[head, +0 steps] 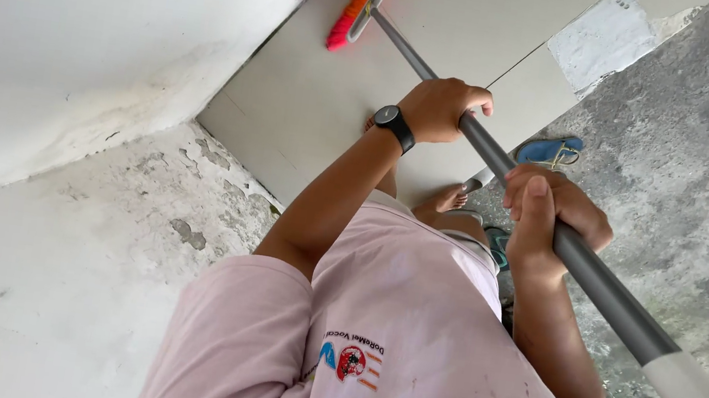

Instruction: Sweeping the tiled floor using a broom, moving around an entryway area with furniture.

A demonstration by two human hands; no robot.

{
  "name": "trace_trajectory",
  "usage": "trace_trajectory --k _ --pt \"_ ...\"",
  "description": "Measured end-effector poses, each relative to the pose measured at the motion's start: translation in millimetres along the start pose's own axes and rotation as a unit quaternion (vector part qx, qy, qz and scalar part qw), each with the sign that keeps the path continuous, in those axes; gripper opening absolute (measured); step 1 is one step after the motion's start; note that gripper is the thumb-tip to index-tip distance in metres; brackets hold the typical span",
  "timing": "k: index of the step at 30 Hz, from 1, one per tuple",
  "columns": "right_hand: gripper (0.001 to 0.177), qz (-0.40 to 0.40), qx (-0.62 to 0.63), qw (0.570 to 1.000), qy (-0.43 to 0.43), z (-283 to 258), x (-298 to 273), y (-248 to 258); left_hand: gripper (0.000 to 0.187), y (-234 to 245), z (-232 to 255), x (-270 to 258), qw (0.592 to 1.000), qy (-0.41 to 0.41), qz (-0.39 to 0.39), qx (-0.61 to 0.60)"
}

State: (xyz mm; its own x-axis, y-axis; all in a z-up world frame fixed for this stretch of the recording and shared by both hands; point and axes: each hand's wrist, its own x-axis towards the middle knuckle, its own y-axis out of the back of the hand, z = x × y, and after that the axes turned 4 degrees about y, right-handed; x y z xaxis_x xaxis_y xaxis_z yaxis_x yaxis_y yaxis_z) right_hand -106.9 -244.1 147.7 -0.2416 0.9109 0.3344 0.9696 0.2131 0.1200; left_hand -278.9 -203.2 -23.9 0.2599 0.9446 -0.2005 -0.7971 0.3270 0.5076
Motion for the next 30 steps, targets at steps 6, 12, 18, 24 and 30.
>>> trace_trajectory --k 6,12,18,24,30 --pt "0.039 0.008 0.030 0.999 -0.029 51 -30 6 0.017 -7 -21 -3 0.999 0.013 0.029 0.023" --pt "0.038 0.033 0.001 0.999 -0.032 71 -44 31 0.029 -73 -48 28 0.997 0.058 -0.022 0.042" --pt "0.039 0.110 0.002 0.991 -0.074 76 -70 111 0.026 -129 11 56 0.994 0.056 -0.093 0.008" --pt "0.037 0.176 -0.021 0.980 -0.090 10 -97 191 0.015 -225 89 69 0.985 -0.064 -0.137 -0.085" --pt "0.041 0.045 -0.275 0.956 -0.089 -37 -107 229 0.017 -338 158 75 0.952 -0.144 -0.175 -0.207"
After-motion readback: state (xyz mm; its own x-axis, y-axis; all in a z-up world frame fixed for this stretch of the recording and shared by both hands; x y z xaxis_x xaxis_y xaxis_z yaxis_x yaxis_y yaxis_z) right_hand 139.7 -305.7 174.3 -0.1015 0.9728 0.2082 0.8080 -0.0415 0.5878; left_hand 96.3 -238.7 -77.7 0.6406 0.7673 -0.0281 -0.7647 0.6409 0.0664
